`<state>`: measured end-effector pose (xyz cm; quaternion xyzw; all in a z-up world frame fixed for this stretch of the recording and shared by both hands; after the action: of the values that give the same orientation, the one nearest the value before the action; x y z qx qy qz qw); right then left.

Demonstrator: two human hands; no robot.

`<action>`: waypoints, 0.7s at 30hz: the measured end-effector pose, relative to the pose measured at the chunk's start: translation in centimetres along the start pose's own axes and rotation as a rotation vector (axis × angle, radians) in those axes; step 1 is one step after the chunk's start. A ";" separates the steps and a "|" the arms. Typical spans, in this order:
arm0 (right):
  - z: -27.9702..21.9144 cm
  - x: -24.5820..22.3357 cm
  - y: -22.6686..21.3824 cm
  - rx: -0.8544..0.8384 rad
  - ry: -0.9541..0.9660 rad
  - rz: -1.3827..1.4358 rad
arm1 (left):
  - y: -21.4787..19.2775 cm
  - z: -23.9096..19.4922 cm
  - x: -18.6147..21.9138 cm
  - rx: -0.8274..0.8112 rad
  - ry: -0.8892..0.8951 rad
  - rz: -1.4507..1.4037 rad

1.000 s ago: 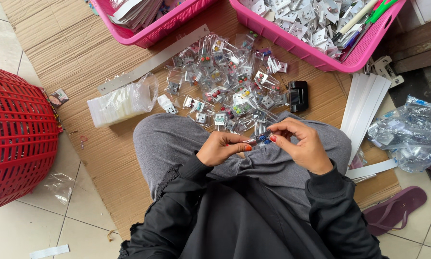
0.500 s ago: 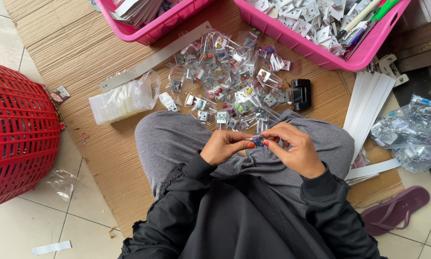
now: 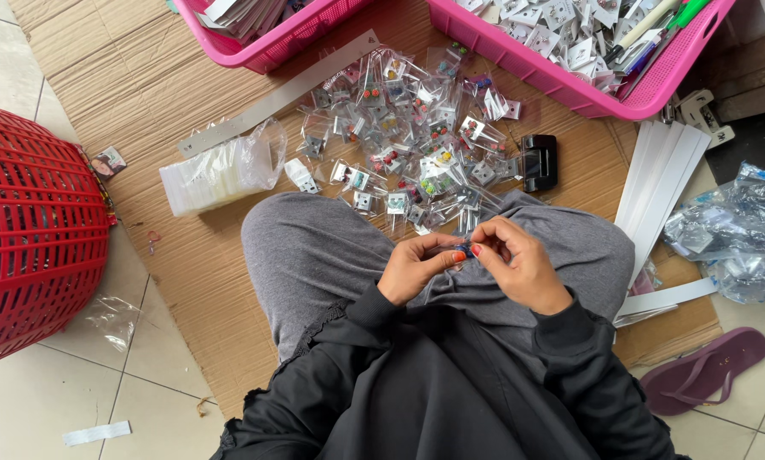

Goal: The person sits on a mat and packs small keychains into clear plastic bags. They pick up keychains from a pile on the floor, insert them into bags, and place the packaged items into a pink basket. The person also handles a roll of tape and a stapler during the process.

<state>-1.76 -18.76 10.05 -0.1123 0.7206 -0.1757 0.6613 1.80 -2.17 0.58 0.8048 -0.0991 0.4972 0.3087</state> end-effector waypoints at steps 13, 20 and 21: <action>-0.3 -0.3 -0.4 -0.025 -0.052 -0.011 | -1.3 -0.3 1.6 0.052 -0.022 0.024; -0.1 1.5 0.2 -0.225 0.063 0.115 | -0.8 -0.3 1.6 -0.109 -0.111 -0.091; -0.1 1.7 0.4 -0.278 0.082 0.147 | -0.6 -0.4 1.3 -0.122 -0.134 -0.098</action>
<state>-1.96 -19.01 8.35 -0.1425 0.7705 -0.0298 0.6206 2.47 -1.25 1.58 0.8196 -0.1103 0.4199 0.3739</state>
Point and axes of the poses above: each hand's wrist, its own z-axis towards the middle knuckle, its own y-axis out of the palm, x = y × z, the point moved 3 cm from there along z, towards the middle knuckle, and after that the axes turned 6 degrees about y, right-handed, at the moved point
